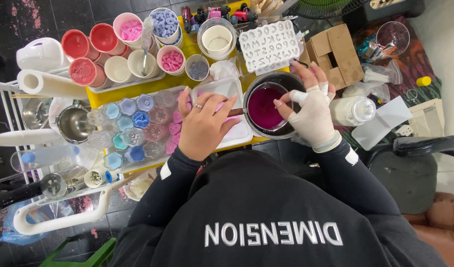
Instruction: Scraping pink wax flakes from a tray into a pot for candle making.
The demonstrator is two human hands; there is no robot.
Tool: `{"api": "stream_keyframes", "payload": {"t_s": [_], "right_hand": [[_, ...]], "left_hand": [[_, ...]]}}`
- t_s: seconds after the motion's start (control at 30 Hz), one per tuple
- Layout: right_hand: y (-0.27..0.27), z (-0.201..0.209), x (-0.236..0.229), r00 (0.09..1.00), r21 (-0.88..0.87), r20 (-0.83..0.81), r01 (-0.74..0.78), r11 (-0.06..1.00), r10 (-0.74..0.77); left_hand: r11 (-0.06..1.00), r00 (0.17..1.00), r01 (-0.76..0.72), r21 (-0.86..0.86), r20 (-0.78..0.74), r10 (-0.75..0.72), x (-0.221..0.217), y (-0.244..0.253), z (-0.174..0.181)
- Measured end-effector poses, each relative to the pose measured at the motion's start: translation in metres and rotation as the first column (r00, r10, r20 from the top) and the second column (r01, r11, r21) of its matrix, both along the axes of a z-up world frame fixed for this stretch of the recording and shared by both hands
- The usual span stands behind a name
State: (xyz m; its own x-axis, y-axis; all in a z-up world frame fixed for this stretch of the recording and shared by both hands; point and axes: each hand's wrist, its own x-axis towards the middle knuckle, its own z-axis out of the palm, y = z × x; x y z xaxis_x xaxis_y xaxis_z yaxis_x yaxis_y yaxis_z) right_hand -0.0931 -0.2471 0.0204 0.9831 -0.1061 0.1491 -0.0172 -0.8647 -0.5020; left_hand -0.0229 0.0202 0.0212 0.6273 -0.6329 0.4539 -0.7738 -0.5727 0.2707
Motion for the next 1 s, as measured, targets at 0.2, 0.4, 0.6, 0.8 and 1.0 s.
{"api": "stream_keyframes", "payload": {"t_s": [0.2, 0.4, 0.6, 0.8, 1.0], "right_hand": [[-0.008, -0.017, -0.004, 0.996, 0.110, -0.039, 0.079, 0.991, -0.075], [-0.025, -0.019, -0.019, 0.962, 0.243, -0.233, 0.200, 0.949, -0.143], [-0.032, -0.021, -0.034, 0.966, 0.277, -0.192, 0.224, 0.934, -0.175], [-0.039, -0.010, -0.034, 0.959, 0.130, -0.170, 0.250, 0.959, -0.227], [-0.027, 0.004, -0.033, 0.933, 0.683, -0.106, 0.319, 0.657, -0.343]], "left_hand": [[0.998, 0.997, -0.054, -0.035, -0.060, 0.051, -0.015, 0.016, -0.008], [0.996, 0.996, -0.084, 0.000, -0.027, 0.084, -0.012, 0.013, -0.021], [0.997, 0.997, -0.072, 0.016, -0.020, 0.073, -0.009, 0.011, -0.018], [0.998, 0.998, -0.065, 0.010, -0.022, 0.065, -0.006, 0.010, -0.020], [0.997, 0.996, -0.072, -0.010, -0.046, 0.072, -0.005, 0.009, -0.021]]}}
